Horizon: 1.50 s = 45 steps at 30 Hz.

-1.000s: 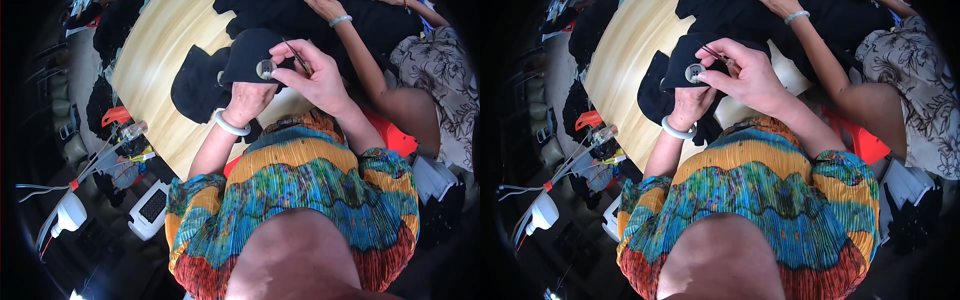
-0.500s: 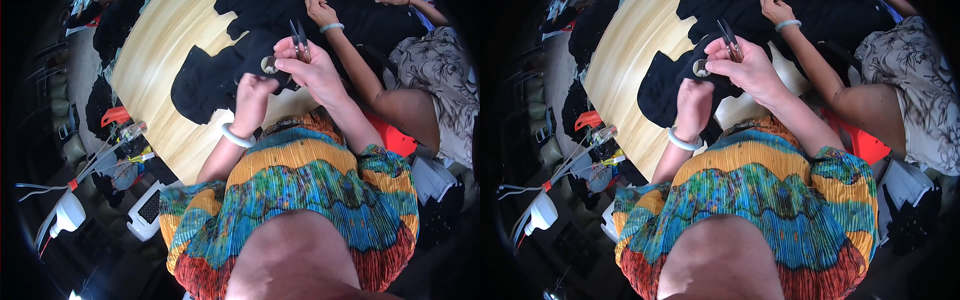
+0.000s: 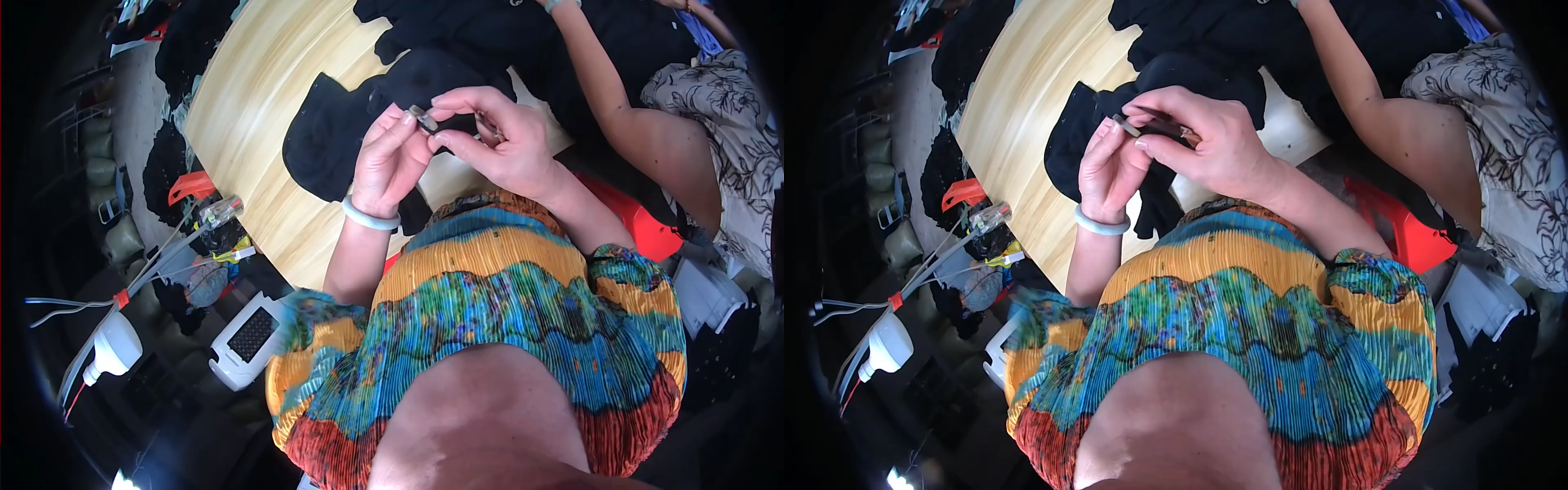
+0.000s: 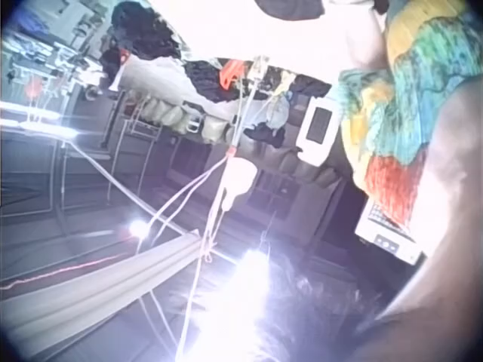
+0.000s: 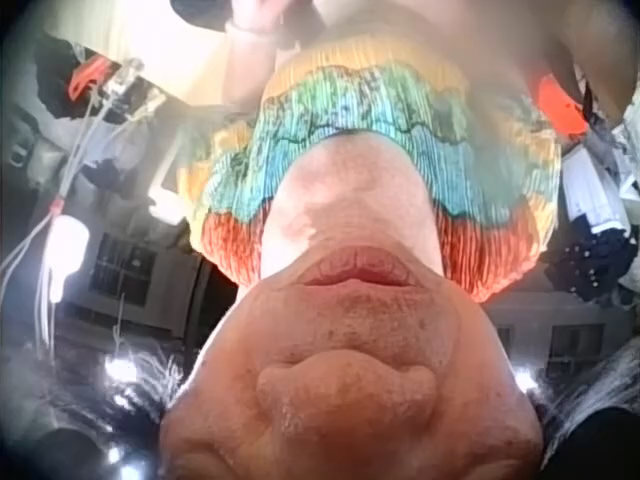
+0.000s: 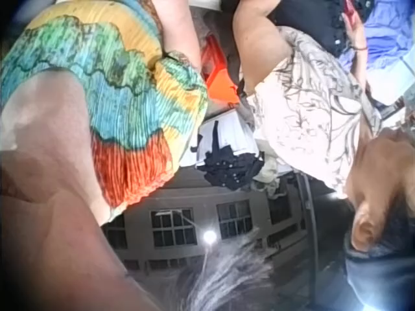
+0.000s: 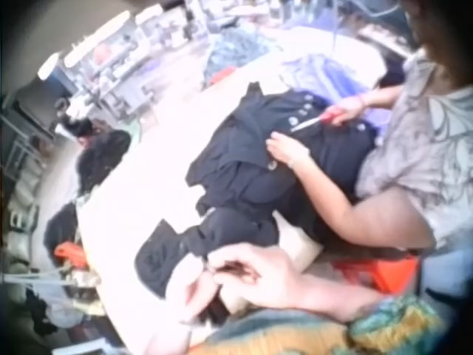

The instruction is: Trimming excess threads and inspecting buttons on black clothing items at a garment factory workbench.

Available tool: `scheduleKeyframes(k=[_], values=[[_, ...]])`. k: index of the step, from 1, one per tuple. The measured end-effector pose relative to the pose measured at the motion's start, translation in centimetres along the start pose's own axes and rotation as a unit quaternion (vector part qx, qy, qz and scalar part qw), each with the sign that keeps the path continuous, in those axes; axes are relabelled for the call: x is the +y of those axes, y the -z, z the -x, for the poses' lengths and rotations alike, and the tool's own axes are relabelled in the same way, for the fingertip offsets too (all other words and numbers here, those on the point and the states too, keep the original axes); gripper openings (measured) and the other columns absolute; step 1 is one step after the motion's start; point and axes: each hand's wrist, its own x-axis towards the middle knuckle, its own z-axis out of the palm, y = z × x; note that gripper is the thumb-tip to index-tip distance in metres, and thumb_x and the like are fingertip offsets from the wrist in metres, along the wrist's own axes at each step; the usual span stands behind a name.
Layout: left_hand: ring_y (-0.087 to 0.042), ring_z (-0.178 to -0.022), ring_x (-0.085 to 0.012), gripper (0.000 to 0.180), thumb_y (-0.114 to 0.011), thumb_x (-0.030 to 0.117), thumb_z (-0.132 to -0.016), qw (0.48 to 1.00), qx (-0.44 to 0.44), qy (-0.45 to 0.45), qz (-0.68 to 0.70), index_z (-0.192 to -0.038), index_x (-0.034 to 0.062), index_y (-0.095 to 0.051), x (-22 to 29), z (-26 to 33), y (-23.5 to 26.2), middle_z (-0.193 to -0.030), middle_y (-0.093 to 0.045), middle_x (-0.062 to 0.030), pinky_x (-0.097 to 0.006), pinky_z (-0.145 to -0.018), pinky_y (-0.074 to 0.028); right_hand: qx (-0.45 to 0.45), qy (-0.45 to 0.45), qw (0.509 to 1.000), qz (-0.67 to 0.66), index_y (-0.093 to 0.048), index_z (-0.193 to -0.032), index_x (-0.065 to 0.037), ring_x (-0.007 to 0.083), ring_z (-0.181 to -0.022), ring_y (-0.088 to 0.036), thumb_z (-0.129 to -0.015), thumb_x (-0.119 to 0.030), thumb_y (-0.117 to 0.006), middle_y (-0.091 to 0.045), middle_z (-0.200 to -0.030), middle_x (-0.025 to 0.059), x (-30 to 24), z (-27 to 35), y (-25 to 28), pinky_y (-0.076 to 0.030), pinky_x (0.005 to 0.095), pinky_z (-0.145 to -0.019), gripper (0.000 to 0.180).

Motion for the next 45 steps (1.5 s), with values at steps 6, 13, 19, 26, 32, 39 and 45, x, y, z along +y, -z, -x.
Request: scheduleKeyframes(k=[6, 13, 19, 26, 32, 39, 45], values=[[-0.046, -0.105, -0.0274, 0.029, -0.045, 0.003, -0.080, 0.983, -0.106, -0.035, 0.148, -0.108, -0.0037, -0.044, 0.3, 0.6, 0.9, -0.109, -0.049, -0.0175, -0.040, -0.092, -0.035, -0.028, 0.109, 0.990, 0.086, -0.056, -0.090, -0.002, 0.0129, -0.064, -0.058, -0.067, -0.001, -0.064, -0.058, -0.079, 0.0063, -1.2, -0.2, -0.3, -0.045, 0.0194, -0.051, 0.024], [-0.039, -0.113, -0.0229, 0.050, -0.064, 0.012, -0.071, 0.981, -0.180, -0.058, 0.043, -0.117, 0.0091, -0.044, 1.5, 0.4, 1.1, -0.120, -0.043, -0.0089, -0.039, -0.099, -0.025, -0.001, 0.081, 0.995, 0.053, -0.053, -0.096, -0.001, -0.0018, -0.049, -0.030, -0.068, 0.005, -0.062, -0.055, -0.094, 0.0029, -0.9, -0.6, 0.0, -0.027, 0.0116, -0.047, 0.030], [-0.046, -0.106, -0.0310, 0.042, -0.052, 0.003, -0.075, 0.974, -0.137, -0.081, 0.161, -0.113, -0.0068, -0.040, 0.9, 0.5, 0.0, -0.112, -0.047, -0.0211, -0.042, -0.093, -0.034, -0.011, 0.021, 0.999, 0.027, -0.055, -0.094, -0.002, -0.0025, -0.049, -0.029, -0.069, 0.005, -0.061, -0.057, -0.090, 0.0003, -0.9, -0.5, -0.2, -0.024, 0.0113, -0.045, 0.027], [-0.047, -0.104, -0.0278, 0.038, -0.050, 0.003, -0.077, 0.991, -0.081, -0.075, 0.070, -0.113, -0.0048, -0.042, 1.5, 0.7, -0.4, -0.111, -0.049, -0.0178, -0.039, -0.091, -0.036, -0.004, 0.013, 0.998, 0.054, -0.055, -0.094, -0.002, -0.0013, -0.048, -0.027, -0.070, 0.003, -0.060, -0.057, -0.086, -0.0005, -0.7, -0.8, -0.1, -0.024, 0.0120, -0.045, 0.024], [-0.054, -0.073, -0.0082, 0.027, -0.057, -0.004, -0.074, 0.930, 0.096, -0.129, -0.332, -0.100, 0.0007, -0.053, 0.8, 0.8, -0.5, -0.087, -0.059, -0.0048, -0.020, -0.062, -0.043, 0.052, -0.003, 0.999, 0.015, -0.054, -0.095, -0.001, -0.0022, -0.051, -0.039, -0.073, -0.001, -0.059, -0.060, -0.084, 0.0003, 0.7, -1.0, 0.7, -0.031, 0.0128, -0.044, 0.022], [-0.055, -0.055, -0.0269, 0.012, -0.058, 0.014, -0.073, 0.658, 0.096, -0.055, -0.744, -0.076, 0.0029, -0.062, -0.5, 0.6, -1.3, -0.059, -0.056, -0.0127, -0.030, -0.050, -0.043, -0.027, -0.095, 0.993, 0.061, -0.054, -0.096, -0.002, -0.0005, -0.049, -0.028, -0.074, -0.001, -0.058, -0.053, -0.089, -0.0019, 0.3, -0.6, 1.3, -0.025, 0.0133, -0.045, 0.023], [-0.051, -0.084, -0.0296, 0.015, -0.058, 0.006, -0.064, 0.568, -0.007, -0.142, -0.810, -0.079, 0.0063, -0.061, -1.3, 0.4, -0.1, -0.085, -0.055, -0.0116, -0.040, -0.076, -0.036, -0.077, 0.025, 0.984, 0.160, -0.054, -0.101, -0.002, 0.0080, -0.072, -0.052, -0.065, -0.005, -0.067, -0.053, -0.091, 0.0038, 0.2, -0.9, 0.9, -0.042, 0.0179, -0.063, 0.038]])
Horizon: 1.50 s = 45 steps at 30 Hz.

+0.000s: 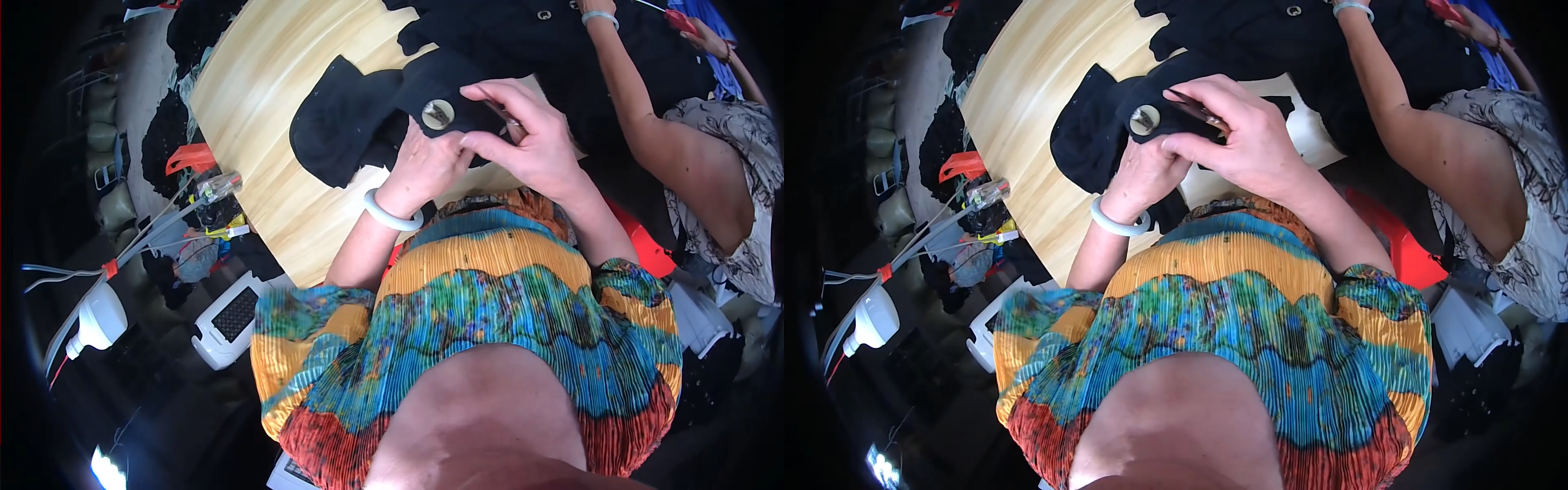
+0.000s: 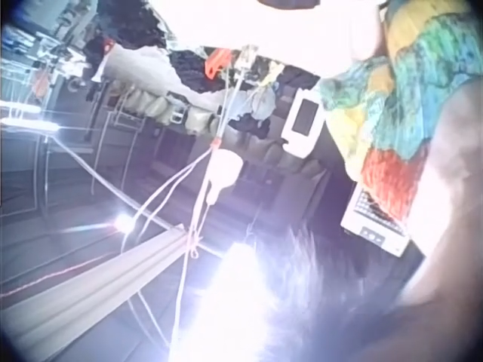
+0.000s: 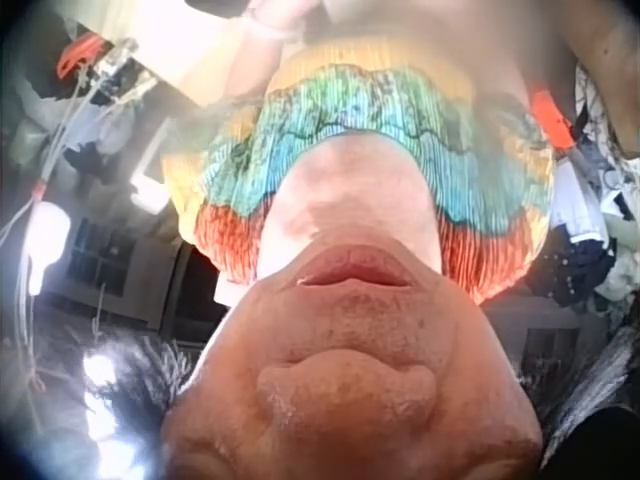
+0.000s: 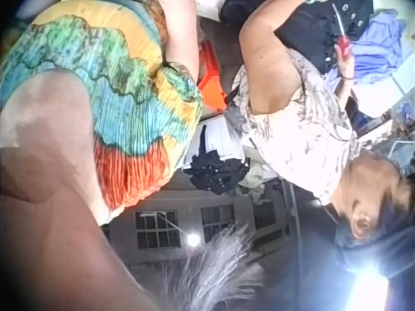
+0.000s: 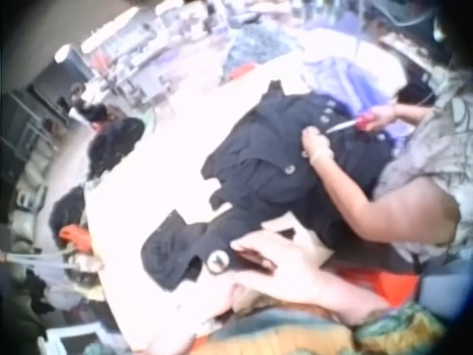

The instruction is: Trimming excess threads and inspecting buttons on black clothing items at a garment factory workbench.

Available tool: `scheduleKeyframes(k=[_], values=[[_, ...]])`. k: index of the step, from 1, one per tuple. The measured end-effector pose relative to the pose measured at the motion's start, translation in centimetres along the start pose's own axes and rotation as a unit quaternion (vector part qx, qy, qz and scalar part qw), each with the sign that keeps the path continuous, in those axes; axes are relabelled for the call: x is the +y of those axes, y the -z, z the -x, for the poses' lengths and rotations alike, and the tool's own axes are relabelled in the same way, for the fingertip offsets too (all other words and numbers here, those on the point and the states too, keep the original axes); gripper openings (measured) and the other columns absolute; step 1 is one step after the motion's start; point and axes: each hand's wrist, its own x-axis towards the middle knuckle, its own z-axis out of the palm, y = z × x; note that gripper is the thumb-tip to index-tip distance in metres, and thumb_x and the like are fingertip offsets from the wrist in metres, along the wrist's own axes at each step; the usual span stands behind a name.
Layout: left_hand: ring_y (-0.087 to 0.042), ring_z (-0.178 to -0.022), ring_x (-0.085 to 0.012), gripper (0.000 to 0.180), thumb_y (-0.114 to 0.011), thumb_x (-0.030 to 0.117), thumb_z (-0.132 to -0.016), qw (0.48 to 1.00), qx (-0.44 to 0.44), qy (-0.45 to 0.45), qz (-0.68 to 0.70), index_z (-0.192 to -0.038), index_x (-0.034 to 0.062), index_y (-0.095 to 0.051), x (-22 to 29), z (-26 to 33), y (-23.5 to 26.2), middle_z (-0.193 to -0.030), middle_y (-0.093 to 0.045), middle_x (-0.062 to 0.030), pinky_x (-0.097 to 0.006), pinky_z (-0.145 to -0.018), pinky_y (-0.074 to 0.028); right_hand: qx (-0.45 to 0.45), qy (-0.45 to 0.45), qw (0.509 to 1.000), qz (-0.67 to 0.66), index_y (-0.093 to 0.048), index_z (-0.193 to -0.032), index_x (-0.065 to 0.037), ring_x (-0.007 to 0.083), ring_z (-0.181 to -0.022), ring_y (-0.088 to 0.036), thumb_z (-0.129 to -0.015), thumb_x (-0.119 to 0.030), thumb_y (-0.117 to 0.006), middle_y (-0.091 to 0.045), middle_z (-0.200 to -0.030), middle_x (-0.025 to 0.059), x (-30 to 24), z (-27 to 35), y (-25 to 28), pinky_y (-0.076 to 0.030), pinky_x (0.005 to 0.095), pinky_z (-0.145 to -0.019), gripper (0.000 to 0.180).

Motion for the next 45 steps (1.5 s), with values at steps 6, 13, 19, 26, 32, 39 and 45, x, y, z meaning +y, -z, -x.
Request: scheduleKeyframes(k=[6, 13, 19, 26, 32, 39, 45], values=[[-0.053, -0.086, -0.0271, 0.022, -0.058, 0.001, -0.063, 0.997, 0.003, -0.026, -0.068, -0.084, 0.0070, -0.060, -0.3, -0.4, 0.1, -0.089, -0.057, -0.0086, -0.036, -0.073, -0.042, -0.053, -0.118, 0.991, 0.017, -0.050, -0.107, -0.001, 0.0137, -0.092, -0.051, -0.064, -0.007, -0.069, -0.051, -0.100, 0.0075, 0.2, 0.2, -0.3, -0.041, 0.0235, -0.080, 0.048], [-0.051, -0.082, -0.0285, 0.019, -0.058, 0.002, -0.063, 0.987, 0.038, -0.059, -0.145, -0.081, 0.0074, -0.060, -0.1, -0.4, 0.6, -0.085, -0.055, -0.0109, -0.037, -0.070, -0.039, 0.016, -0.032, 0.999, -0.023, -0.054, -0.097, -0.002, 0.0162, -0.071, -0.056, -0.067, -0.009, -0.064, -0.054, -0.086, 0.0079, 1.9, 0.6, -1.0, -0.045, 0.0243, -0.064, 0.033], [-0.051, -0.074, -0.0288, 0.013, -0.060, 0.006, -0.065, 0.999, 0.026, -0.011, -0.032, -0.077, 0.0054, -0.059, -0.3, 0.0, -0.3, -0.077, -0.054, -0.0120, -0.036, -0.067, -0.038, 0.034, -0.052, 0.998, -0.027, -0.056, -0.085, 0.000, 0.0095, -0.062, -0.054, -0.070, -0.004, -0.060, -0.056, -0.077, 0.0045, 1.2, 0.2, -1.4, -0.042, 0.0191, -0.053, 0.016], [-0.055, -0.066, -0.0128, 0.021, -0.050, 0.019, -0.084, 0.801, 0.142, 0.212, 0.542, -0.082, -0.0011, -0.055, 0.9, 0.6, 0.6, -0.070, -0.056, -0.0031, -0.023, -0.065, -0.044, -0.003, -0.299, 0.889, -0.346, -0.056, -0.088, -0.003, -0.0009, -0.044, -0.035, -0.075, -0.006, -0.056, -0.047, -0.060, -0.0064, 0.9, -0.8, -0.1, -0.026, 0.0138, -0.039, 0.013], [-0.058, -0.069, -0.0164, 0.020, -0.046, 0.021, -0.086, 0.637, 0.078, 0.302, 0.705, -0.083, 0.0025, -0.054, 0.9, -0.1, 2.8, -0.076, -0.058, -0.0083, -0.026, -0.066, -0.047, 0.000, -0.180, 0.958, -0.222, -0.055, -0.086, 0.002, 0.0035, -0.065, -0.049, -0.074, -0.006, -0.059, -0.055, -0.074, 0.0003, 0.8, -0.2, -0.9, -0.039, 0.0167, -0.056, 0.015], [-0.057, -0.076, -0.0161, 0.009, -0.047, 0.009, -0.084, 0.633, 0.118, 0.233, 0.729, -0.085, 0.0033, -0.054, 1.3, 0.3, 2.7, -0.087, -0.058, -0.0079, -0.026, -0.066, -0.047, -0.002, -0.105, 0.988, -0.111, -0.057, -0.087, -0.002, 0.0005, -0.056, -0.039, -0.071, -0.002, -0.062, -0.053, -0.077, -0.0036, -0.1, -0.2, -0.3, -0.032, 0.0153, -0.049, 0.017], [-0.054, -0.070, -0.0098, 0.003, -0.054, 0.004, -0.079, 0.730, 0.170, 0.218, 0.625, -0.080, 0.0028, -0.056, 1.6, 0.5, 2.7, -0.080, -0.057, -0.0038, -0.023, -0.067, -0.046, 0.015, 0.071, 0.997, -0.006, -0.057, -0.093, -0.001, 0.0039, -0.064, -0.049, -0.068, 0.001, -0.063, -0.057, -0.091, 0.0021, 0.3, -0.9, -0.4, -0.039, 0.0158, -0.057, 0.025]])
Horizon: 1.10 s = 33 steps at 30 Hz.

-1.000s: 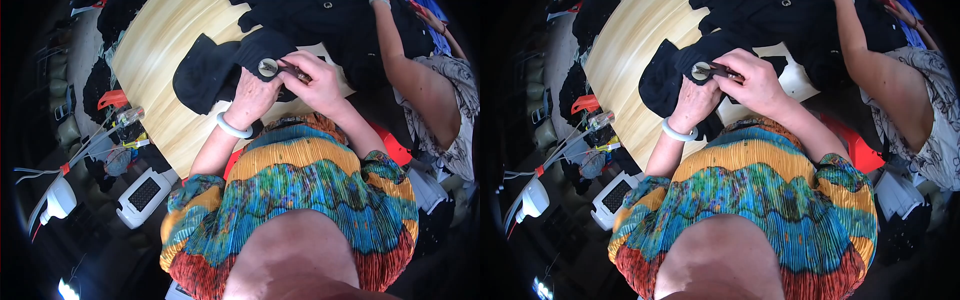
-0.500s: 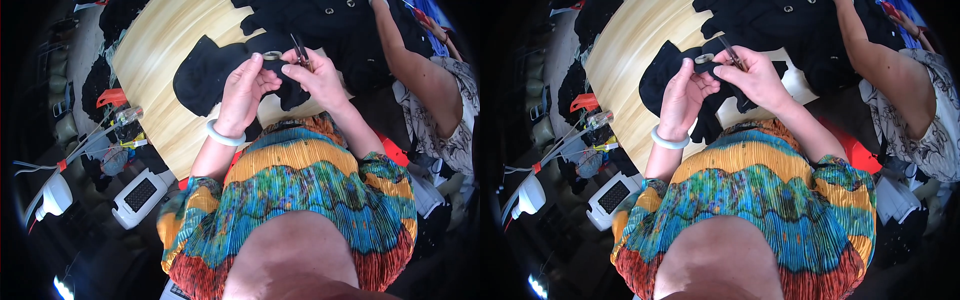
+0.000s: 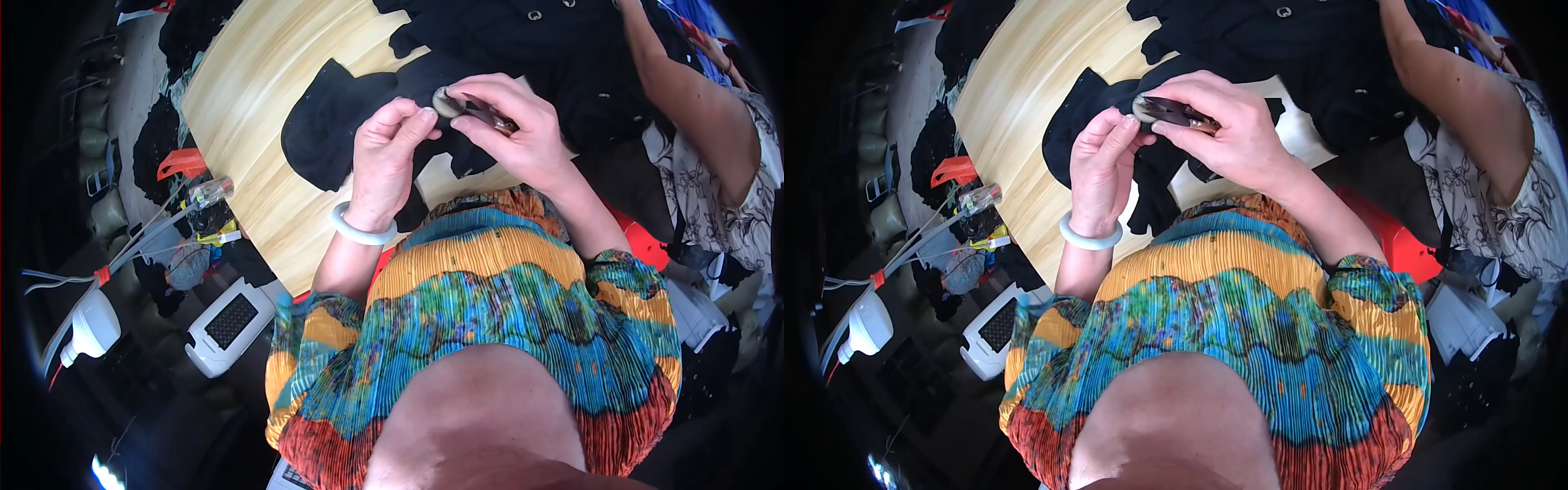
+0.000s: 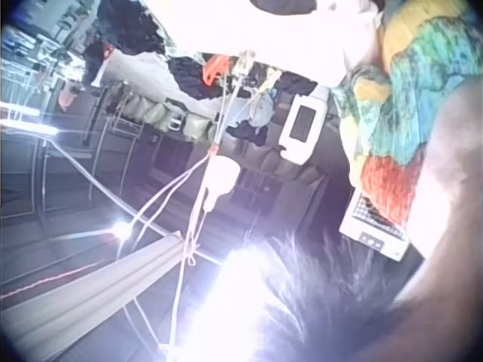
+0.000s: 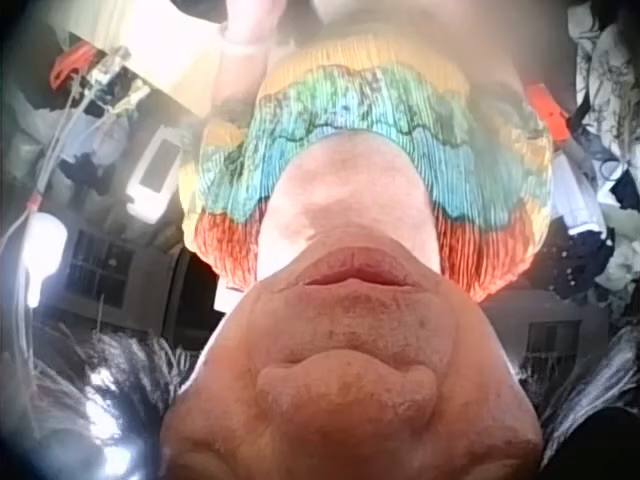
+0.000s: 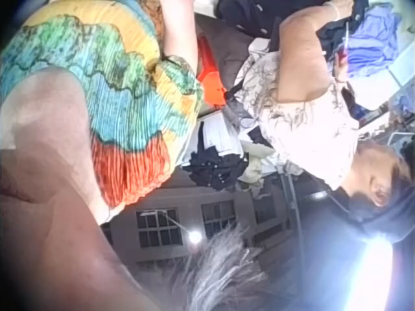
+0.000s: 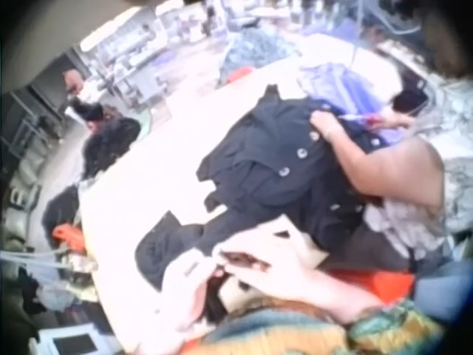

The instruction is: Trimming excess threads and inspecting buttons on black clothing items at a garment factory workbench.

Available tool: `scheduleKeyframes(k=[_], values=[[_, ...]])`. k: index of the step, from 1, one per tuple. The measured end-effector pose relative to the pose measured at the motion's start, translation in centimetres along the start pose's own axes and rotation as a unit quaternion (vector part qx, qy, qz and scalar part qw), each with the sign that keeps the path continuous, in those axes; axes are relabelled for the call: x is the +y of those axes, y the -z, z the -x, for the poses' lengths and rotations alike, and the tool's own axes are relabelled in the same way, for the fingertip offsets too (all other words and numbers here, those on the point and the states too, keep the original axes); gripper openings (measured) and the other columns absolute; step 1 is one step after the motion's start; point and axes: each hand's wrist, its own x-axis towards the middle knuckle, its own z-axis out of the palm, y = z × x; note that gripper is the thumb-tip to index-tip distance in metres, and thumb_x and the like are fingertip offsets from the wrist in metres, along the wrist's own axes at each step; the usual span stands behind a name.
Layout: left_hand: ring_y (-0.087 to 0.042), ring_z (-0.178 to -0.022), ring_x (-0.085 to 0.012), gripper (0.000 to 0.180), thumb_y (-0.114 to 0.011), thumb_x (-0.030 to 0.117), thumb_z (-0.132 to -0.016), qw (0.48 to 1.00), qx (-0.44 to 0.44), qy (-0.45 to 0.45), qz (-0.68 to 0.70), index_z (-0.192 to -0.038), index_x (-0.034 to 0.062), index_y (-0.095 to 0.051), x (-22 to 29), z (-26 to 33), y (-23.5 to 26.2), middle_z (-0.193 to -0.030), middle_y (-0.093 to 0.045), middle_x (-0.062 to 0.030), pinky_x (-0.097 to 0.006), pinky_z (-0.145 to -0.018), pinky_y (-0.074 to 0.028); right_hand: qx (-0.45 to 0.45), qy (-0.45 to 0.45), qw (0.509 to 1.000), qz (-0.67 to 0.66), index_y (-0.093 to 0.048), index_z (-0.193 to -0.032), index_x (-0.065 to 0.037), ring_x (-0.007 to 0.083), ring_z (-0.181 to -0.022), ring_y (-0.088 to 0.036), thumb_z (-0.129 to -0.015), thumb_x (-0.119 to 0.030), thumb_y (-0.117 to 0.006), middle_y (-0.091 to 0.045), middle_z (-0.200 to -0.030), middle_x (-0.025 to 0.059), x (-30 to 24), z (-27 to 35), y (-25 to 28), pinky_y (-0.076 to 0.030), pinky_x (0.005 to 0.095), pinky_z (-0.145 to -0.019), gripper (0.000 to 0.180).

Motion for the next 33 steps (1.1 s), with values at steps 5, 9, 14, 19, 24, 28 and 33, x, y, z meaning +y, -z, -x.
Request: scheduleKeyframes(k=[5, 9, 14, 19, 24, 28, 33], values=[[-0.052, -0.067, -0.0070, 0.001, -0.056, 0.003, -0.078, 0.999, 0.015, -0.020, -0.030, -0.078, 0.0023, -0.057, -0.3, -0.4, -0.8, -0.070, -0.052, 0.0010, -0.019, -0.066, -0.044, 0.044, -0.275, 0.934, -0.223, -0.056, -0.097, 0.001, 0.0050, -0.064, -0.052, -0.077, -0.008, -0.059, -0.058, -0.076, 0.0019, -0.6, 0.6, -0.3, -0.043, 0.0174, -0.058, 0.023], [-0.052, -0.067, -0.0067, 0.001, -0.057, 0.003, -0.077, 0.999, 0.012, -0.018, -0.035, -0.078, 0.0022, -0.057, -0.3, -0.4, -0.9, -0.071, -0.052, 0.0009, -0.019, -0.065, -0.044, 0.013, -0.373, 0.883, -0.284, -0.056, -0.099, 0.000, 0.0016, -0.060, -0.046, -0.077, -0.010, -0.059, -0.054, -0.071, 0.0001, 0.2, 0.9, 0.3, -0.039, 0.0155, -0.055, 0.024], [-0.051, -0.066, -0.0059, 0.000, -0.057, 0.002, -0.077, 0.998, 0.026, -0.034, -0.042, -0.077, 0.0028, -0.056, -0.4, -0.4, -0.8, -0.071, -0.051, 0.0014, -0.018, -0.063, -0.043, 0.059, -0.233, 0.949, -0.202, -0.056, -0.096, -0.002, 0.0003, -0.057, -0.040, -0.070, -0.009, -0.065, -0.053, -0.082, -0.0001, -0.5, 0.6, -1.1, -0.033, 0.0145, -0.050, 0.029], [-0.050, -0.079, -0.0153, 0.028, -0.064, 0.005, -0.068, 0.906, 0.074, -0.221, -0.353, -0.091, -0.0011, -0.048, -3.8, 0.8, 1.9, -0.094, -0.046, -0.0089, -0.024, -0.066, -0.043, 0.027, -0.266, 0.954, -0.134, -0.055, -0.094, 0.001, 0.0052, -0.070, -0.052, -0.070, -0.002, -0.060, -0.058, -0.080, 0.0021, 0.5, 2.0, -0.3, -0.042, 0.0181, -0.060, 0.025], [-0.042, -0.100, -0.0340, 0.051, -0.058, -0.005, -0.058, 0.721, 0.150, -0.222, -0.639, -0.106, 0.0011, -0.043, -7.6, -0.2, 11.8, -0.106, -0.043, -0.0180, -0.036, -0.086, -0.035, -0.086, -0.158, 0.981, -0.073, -0.058, -0.089, 0.002, 0.0069, -0.068, -0.052, -0.062, 0.005, -0.054, -0.058, -0.080, 0.0051, -3.4, 0.8, 1.6, -0.038, 0.0175, -0.056, 0.028], [-0.052, -0.087, -0.0302, 0.038, -0.048, -0.011, -0.060, 0.734, 0.167, -0.200, -0.627, -0.092, 0.0067, -0.056, -8.3, 0.2, 18.9, -0.092, -0.054, -0.0126, -0.034, -0.077, -0.042, -0.099, -0.049, 0.992, -0.069, -0.059, -0.088, 0.004, 0.0123, -0.069, -0.055, -0.058, 0.009, -0.051, -0.058, -0.080, 0.0095, -4.3, -0.5, 1.8, -0.039, 0.0188, -0.057, 0.031], [-0.054, -0.086, -0.0193, 0.027, -0.047, 0.008, -0.079, 0.859, 0.283, -0.029, -0.425, -0.103, -0.0034, -0.051, -0.3, 1.9, 13.5, -0.093, -0.058, -0.0106, -0.026, -0.078, -0.041, -0.059, -0.148, 0.984, -0.074, -0.054, -0.094, 0.004, 0.0100, -0.079, -0.054, -0.066, 0.012, -0.048, -0.055, -0.088, 0.0069, -2.5, 0.1, 2.3, -0.042, 0.0196, -0.069, 0.030]])
